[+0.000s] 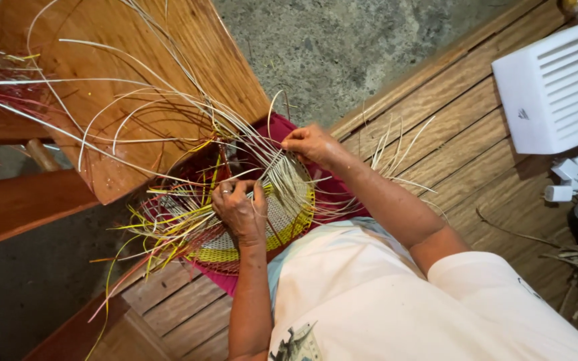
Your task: Weaving thin strips of material into a circular base to create a basket
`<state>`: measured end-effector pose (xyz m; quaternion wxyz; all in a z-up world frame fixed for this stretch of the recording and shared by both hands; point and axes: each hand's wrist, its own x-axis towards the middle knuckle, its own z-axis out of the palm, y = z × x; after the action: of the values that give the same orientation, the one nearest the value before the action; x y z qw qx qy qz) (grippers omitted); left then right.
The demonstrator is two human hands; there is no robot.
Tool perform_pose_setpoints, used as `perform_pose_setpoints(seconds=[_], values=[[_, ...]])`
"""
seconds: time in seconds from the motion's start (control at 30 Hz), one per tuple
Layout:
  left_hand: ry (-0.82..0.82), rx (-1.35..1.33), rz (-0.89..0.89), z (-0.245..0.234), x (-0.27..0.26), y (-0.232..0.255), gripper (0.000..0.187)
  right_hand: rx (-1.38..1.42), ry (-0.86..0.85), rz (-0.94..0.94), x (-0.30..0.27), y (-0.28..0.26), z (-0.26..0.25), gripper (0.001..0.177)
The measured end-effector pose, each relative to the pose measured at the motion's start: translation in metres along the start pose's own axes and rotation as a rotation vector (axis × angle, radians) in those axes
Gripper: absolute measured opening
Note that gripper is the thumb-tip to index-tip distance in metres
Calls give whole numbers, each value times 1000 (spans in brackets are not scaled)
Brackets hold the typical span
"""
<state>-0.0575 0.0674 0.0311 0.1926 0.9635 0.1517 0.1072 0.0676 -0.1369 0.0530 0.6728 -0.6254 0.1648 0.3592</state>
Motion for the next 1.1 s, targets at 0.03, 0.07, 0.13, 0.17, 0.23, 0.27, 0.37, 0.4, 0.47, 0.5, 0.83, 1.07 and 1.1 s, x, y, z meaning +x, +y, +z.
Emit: perform_pose_setpoints(seconds=[0.03,0.07,0.13,0.17,0.23,0.27,0.37,0.4,0.47,0.5,0.83,1.07,1.1], values=[[-3,1,1,3,-1,-3,15,2,1,2,16,18,-4,20],[-3,-23,-6,7,-3,-6,16,20,-13,-22,31,37,-8,19],[-5,-44,-11,11,-6,-11,16,42,-27,-46,44,58,-11,17],[-8,-91,-27,13,-6,-12,15,43,-22,-64,44,59,-10,16],[-11,-133,-44,15,-7,-15,14,46,-21,-80,45,63,-10,15],[-10,-151,-42,16,-8,-17,14,30,-28,-105,46,66,-11,14],[-8,-182,-36,14,-7,-13,14,-58,-30,-170,55,77,-16,14],[-7,-195,-32,12,-6,-11,14,-129,-23,-209,58,81,-18,13],[-8,-184,-25,14,-7,-13,14,-234,-29,-232,39,58,-15,13],[-10,-172,-16,14,-7,-14,14,-335,-33,-255,29,46,-14,13],[-15,-212,-28,3,-3,-9,12,-855,174,-855,19,54,3,19],[1,-208,-28,1,1,-9,11,-1135,82,-1209,-40,36,36,15],[9,-193,-26,4,1,-11,11,-1181,91,-1216,-44,35,37,15]])
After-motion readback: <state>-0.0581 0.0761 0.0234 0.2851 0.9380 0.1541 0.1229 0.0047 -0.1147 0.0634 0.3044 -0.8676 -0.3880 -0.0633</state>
